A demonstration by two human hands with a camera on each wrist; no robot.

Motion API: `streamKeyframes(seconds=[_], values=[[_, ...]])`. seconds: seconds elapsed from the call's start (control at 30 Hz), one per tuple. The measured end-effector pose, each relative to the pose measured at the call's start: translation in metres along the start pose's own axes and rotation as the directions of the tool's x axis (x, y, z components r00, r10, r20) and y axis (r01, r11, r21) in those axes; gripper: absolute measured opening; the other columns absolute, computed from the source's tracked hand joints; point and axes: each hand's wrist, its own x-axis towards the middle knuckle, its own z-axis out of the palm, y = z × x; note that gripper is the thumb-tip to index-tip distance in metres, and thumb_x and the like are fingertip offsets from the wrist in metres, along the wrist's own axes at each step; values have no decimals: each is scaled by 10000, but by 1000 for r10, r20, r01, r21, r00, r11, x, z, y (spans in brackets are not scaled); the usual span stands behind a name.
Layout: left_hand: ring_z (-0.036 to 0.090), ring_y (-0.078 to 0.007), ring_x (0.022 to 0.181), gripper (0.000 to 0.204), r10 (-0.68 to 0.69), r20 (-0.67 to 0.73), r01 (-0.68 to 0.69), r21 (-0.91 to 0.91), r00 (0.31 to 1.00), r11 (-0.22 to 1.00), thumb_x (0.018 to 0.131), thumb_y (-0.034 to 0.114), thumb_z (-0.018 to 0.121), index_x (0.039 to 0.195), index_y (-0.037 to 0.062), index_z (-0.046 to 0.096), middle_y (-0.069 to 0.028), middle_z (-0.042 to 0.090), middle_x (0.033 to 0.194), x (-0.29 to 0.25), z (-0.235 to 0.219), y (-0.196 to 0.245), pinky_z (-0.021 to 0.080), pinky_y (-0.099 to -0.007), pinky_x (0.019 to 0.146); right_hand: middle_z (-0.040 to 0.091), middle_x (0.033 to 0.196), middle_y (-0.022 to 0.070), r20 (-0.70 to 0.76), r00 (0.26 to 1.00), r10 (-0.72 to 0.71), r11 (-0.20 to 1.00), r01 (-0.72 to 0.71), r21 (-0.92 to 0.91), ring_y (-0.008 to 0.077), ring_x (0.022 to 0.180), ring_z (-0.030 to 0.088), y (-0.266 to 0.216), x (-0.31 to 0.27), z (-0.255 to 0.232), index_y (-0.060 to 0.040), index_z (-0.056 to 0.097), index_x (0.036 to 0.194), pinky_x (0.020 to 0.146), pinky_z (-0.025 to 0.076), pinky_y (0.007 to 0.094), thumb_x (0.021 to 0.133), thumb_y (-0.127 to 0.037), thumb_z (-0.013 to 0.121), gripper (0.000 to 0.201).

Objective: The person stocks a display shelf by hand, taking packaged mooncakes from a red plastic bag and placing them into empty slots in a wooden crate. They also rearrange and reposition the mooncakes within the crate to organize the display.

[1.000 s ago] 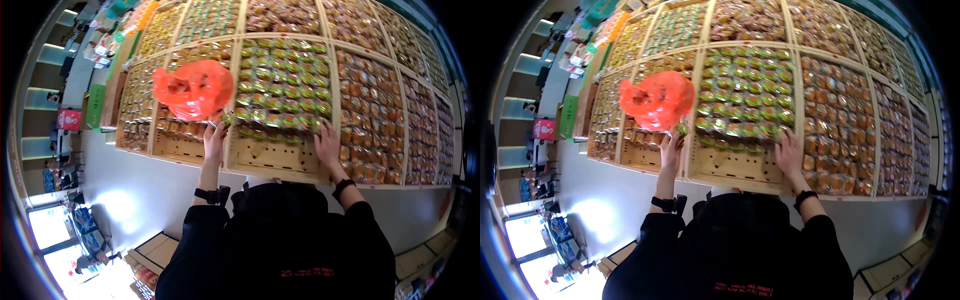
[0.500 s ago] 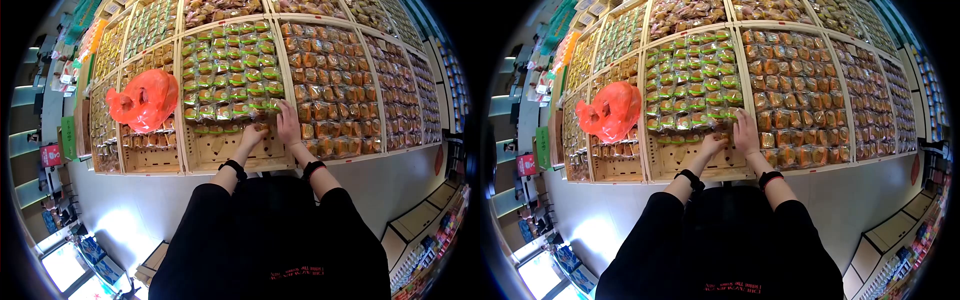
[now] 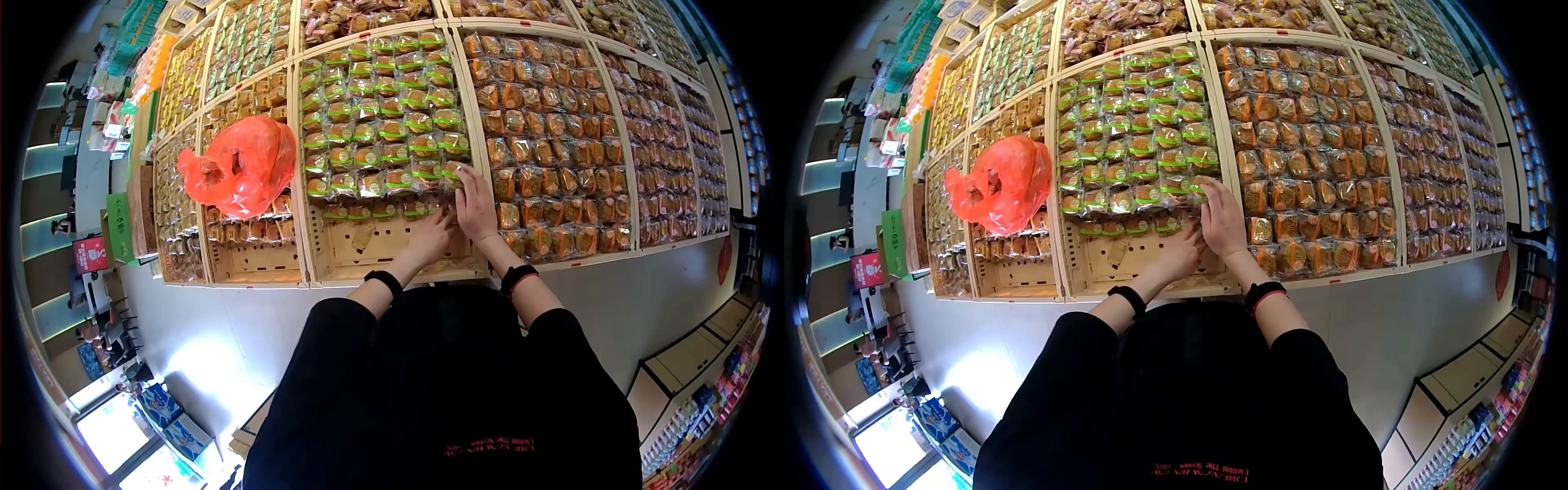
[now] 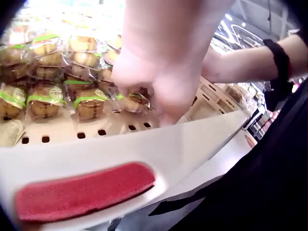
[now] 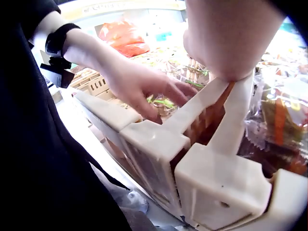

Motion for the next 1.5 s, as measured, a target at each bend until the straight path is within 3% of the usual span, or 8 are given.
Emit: streamKeyframes(seconds=[0.33, 0.6, 0.7, 0.87, 1.2, 1.27, 1.4, 1.5], values=[[206, -403, 1280, 427, -32, 46, 28, 78, 998, 997, 730, 123, 527, 1111, -70, 513, -194, 354, 1311, -6, 3, -2, 212, -426, 1063, 451, 1189, 159, -18, 999, -43, 996, 41, -79, 344, 1073, 459, 1, 1, 3, -49, 461, 1150, 908, 381, 408, 826, -105, 478, 330], [542, -285, 988, 271, -310, -236, 129, -568, 921, 813, 693, -15, 522, 946, 48, 593, -116, 586, 1044, -49, -134, -22, 441, -358, 859, 428, 1232, 138, 55, 995, -85, 967, 96, -235, 325, 1124, 416, -6, 5, 8, -39, 410, 1195, 950, 343, 404, 815, -110, 495, 397], [590, -245, 742, 236, -378, -731, -15, -469, 568, 883, 628, -130, 483, 765, 31, 588, -105, 598, 769, -109, -173, -63, 478, -323, 636, 421, 1249, 122, 69, 994, -87, 962, 102, -255, 315, 1140, 405, -11, 5, 9, -50, 402, 1213, 956, 335, 403, 822, -114, 492, 407], [554, -247, 860, 151, -631, -764, 534, -592, -135, 603, 765, -28, 492, 893, 11, 561, -123, 584, 883, -189, -220, -156, 418, -353, 786, 390, 1291, 74, 136, 990, -46, 915, 96, -392, 292, 1162, 391, -16, 5, 10, -83, 374, 1258, 957, 323, 411, 836, -109, 482, 437], [549, -186, 923, 266, -865, -267, 362, -826, 424, 432, 875, 162, 437, 1017, -41, 532, -139, 575, 984, -184, -174, -313, 448, -314, 758, 397, 1278, 77, 119, 993, 13, 900, 40, -434, 293, 1149, 401, -22, 5, 14, -77, 388, 1238, 952, 346, 393, 812, -81, 499, 440], [560, -162, 817, 243, -945, -67, -493, -864, 320, -105, 871, 159, 442, 987, -22, 553, -100, 599, 861, -161, -196, -290, 450, -291, 681, 400, 1274, 79, 116, 993, 9, 893, 44, -448, 293, 1147, 404, -21, 4, 14, -78, 388, 1239, 950, 349, 389, 813, -85, 501, 441], [554, -159, 749, 184, -925, -180, -289, -954, 334, 81, 865, 163, 497, 940, 9, 565, -58, 598, 818, -183, -186, -301, 444, -283, 653, 410, 1262, 85, 107, 994, 7, 893, 42, -448, 293, 1141, 410, -26, 5, 11, -84, 390, 1245, 947, 352, 389, 813, -97, 506, 447], [544, -146, 709, 107, -816, -531, 450, -686, 229, 572, 859, 145, 517, 867, 45, 553, -27, 578, 786, -204, -195, -271, 440, -268, 646, 415, 1255, 88, 102, 995, 11, 895, 35, -446, 292, 1140, 413, -18, 3, 13, -90, 393, 1247, 948, 351, 388, 813, -107, 510, 450]])
